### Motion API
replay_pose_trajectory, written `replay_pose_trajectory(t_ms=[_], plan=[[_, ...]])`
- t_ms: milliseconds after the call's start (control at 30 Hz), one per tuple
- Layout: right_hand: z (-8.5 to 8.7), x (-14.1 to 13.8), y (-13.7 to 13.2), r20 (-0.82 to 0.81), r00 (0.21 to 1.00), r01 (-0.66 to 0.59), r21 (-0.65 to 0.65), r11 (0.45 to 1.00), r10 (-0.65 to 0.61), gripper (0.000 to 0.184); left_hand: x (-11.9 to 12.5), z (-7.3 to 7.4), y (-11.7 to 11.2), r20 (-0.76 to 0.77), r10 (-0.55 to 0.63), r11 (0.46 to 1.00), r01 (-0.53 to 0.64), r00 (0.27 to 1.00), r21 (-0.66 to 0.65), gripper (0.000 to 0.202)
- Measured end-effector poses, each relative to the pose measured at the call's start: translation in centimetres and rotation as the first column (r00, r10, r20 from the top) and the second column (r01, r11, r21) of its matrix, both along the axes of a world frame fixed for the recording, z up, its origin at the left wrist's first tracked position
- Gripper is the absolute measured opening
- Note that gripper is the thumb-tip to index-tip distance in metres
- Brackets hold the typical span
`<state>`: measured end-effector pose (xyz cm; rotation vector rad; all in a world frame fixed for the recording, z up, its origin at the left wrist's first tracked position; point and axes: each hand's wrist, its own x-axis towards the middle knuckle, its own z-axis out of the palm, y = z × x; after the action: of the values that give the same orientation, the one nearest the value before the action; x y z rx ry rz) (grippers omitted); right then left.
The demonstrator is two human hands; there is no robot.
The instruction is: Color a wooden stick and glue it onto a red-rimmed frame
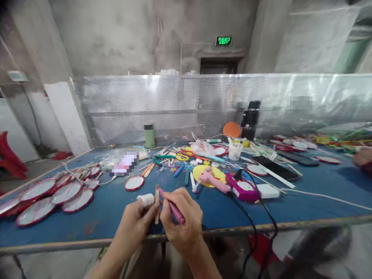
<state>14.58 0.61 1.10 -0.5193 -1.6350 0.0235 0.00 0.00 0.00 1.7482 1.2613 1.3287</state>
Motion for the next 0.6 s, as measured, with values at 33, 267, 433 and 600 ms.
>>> replay_pose_trajectory(t_ms=[33,267,433,600], plan=[[0.05,-0.01,-0.03,0.018,1.0,-0.014,0.008,1.0,0.014,0.025,-0.07,-0.1,-0.03,-0.003,-0.001,1.0,0.001,1.0,0.006,0.033],[0.04,-0.07,-0.04,0.014,1.0,-0.004,0.009,1.0,0.004,0.025,-0.24,-0.29,-0.14,-0.012,0.009,1.0,-0.009,1.0,0.02,0.032],[0.05,-0.01,0.02,0.043,0.999,-0.013,0.014,1.0,0.012,0.025,-0.05,0.02,-0.17,-0.001,0.012,1.0,-0.012,1.0,0.018,0.033],[0.02,-0.03,0.03,-0.007,1.0,0.021,0.02,1.0,-0.021,0.025,0.06,0.25,-0.28,-0.005,0.019,1.0,-0.019,1.0,0.023,0.033]])
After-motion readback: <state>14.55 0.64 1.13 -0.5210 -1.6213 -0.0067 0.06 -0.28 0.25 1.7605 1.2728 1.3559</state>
